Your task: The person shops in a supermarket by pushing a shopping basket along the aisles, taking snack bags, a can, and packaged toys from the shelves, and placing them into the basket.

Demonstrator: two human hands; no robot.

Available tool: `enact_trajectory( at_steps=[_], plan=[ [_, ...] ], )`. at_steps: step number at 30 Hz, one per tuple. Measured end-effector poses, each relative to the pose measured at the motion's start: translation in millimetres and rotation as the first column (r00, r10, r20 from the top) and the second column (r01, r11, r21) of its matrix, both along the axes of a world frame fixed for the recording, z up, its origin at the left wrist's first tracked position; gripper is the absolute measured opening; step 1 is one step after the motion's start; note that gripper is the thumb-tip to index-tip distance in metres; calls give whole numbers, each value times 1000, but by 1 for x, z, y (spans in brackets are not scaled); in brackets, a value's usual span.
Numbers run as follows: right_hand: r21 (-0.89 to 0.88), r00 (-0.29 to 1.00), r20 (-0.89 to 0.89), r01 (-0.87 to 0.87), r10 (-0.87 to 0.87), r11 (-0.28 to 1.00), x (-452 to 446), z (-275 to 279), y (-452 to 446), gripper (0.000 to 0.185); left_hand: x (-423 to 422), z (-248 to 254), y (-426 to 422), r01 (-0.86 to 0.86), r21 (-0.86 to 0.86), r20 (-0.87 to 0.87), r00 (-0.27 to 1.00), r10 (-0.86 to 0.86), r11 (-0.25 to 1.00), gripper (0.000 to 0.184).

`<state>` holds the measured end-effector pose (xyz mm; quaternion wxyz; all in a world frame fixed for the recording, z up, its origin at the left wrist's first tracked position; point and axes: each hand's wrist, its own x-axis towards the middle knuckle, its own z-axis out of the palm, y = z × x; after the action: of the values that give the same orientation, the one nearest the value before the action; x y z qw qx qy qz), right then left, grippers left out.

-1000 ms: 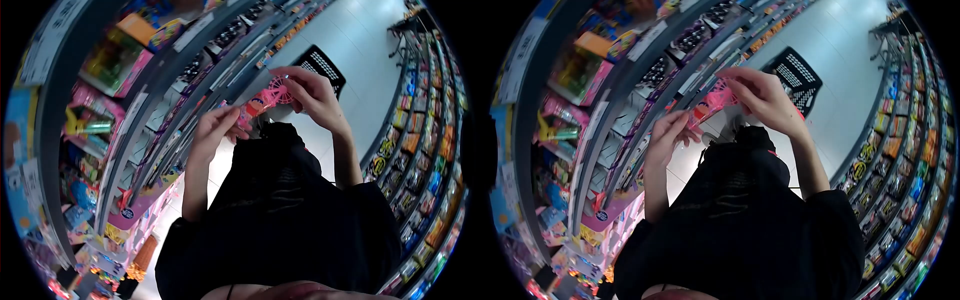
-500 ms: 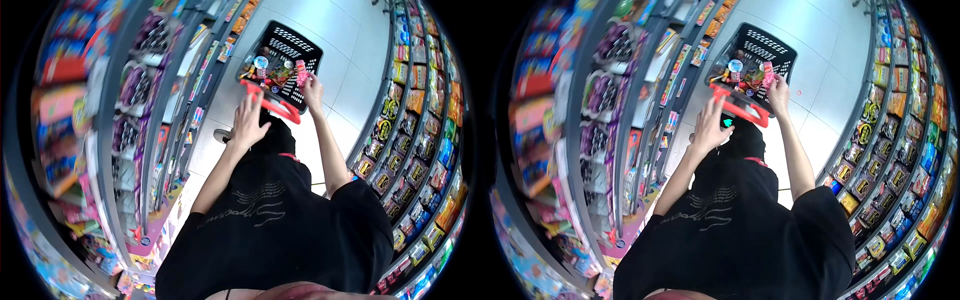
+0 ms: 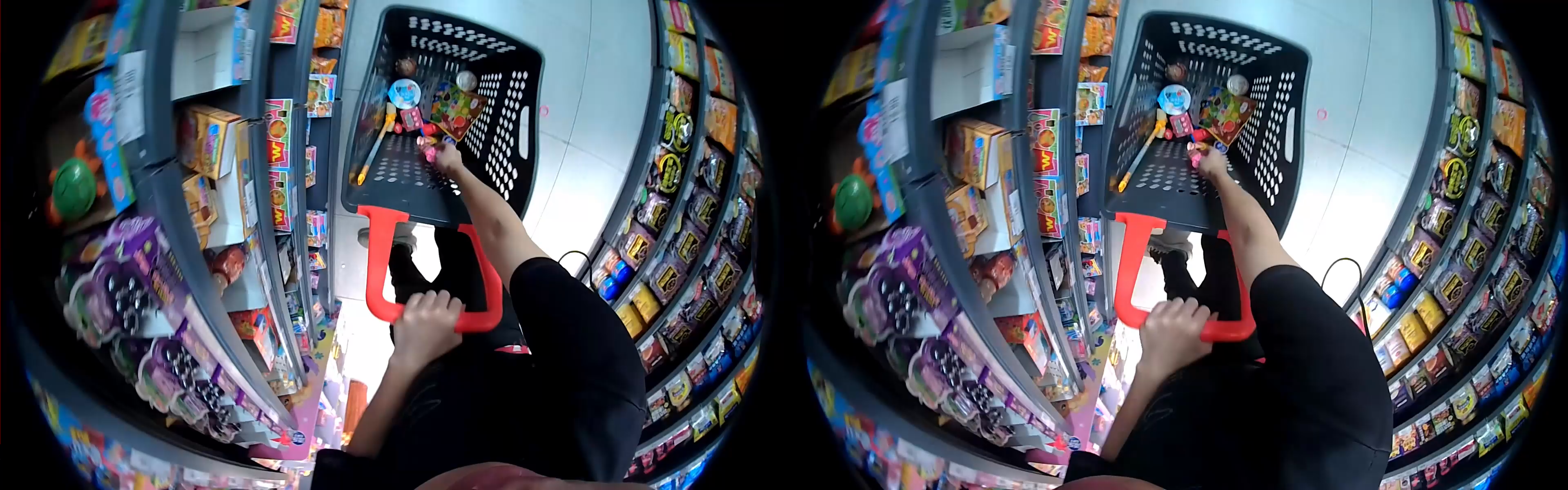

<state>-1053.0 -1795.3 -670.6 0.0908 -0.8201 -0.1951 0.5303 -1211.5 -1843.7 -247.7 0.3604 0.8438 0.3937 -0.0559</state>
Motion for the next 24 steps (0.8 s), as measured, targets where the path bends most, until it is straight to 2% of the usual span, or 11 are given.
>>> enact_trajectory(
  at_steps=[1,3,4,8,12,16,18,21,22,23,24],
  plan=[
    [30,997,-77,23,-21,999,-3,27,16,34,0,-2,-1,10,-7,-9,1000,-10,1000,19],
    [97,994,-105,8,2,995,-17,-73,-5,35,-1,-8,-6,34,53,-13,999,-34,998,23],
    [61,993,-118,1,6,998,-20,-78,-3,36,0,-11,-9,32,90,-20,999,-30,995,24],
    [-28,987,-103,-130,127,991,-20,-83,-2,29,1,-12,-9,48,129,-4,999,-48,990,25],
    [111,946,-38,-316,322,942,-6,-51,-5,30,12,-3,-4,-74,68,-1,997,74,995,23],
    [329,880,-27,-441,475,835,15,41,-11,33,18,2,-11,-137,77,-19,990,139,988,22],
    [352,818,15,-542,575,763,23,87,-27,31,20,9,-12,-137,25,-94,986,138,990,22],
    [413,781,-142,-512,609,753,36,210,-47,30,22,12,-20,-161,16,-114,980,162,987,9],
    [534,774,-104,-486,624,692,40,235,-63,29,25,17,-21,-136,8,-150,979,135,991,7],
    [484,751,-190,-489,632,726,41,273,-69,28,25,24,-20,-128,3,-188,974,126,992,8],
    [617,731,-110,-481,674,623,44,286,-86,27,23,30,-22,-143,-4,-138,980,141,990,10]
  ],
)
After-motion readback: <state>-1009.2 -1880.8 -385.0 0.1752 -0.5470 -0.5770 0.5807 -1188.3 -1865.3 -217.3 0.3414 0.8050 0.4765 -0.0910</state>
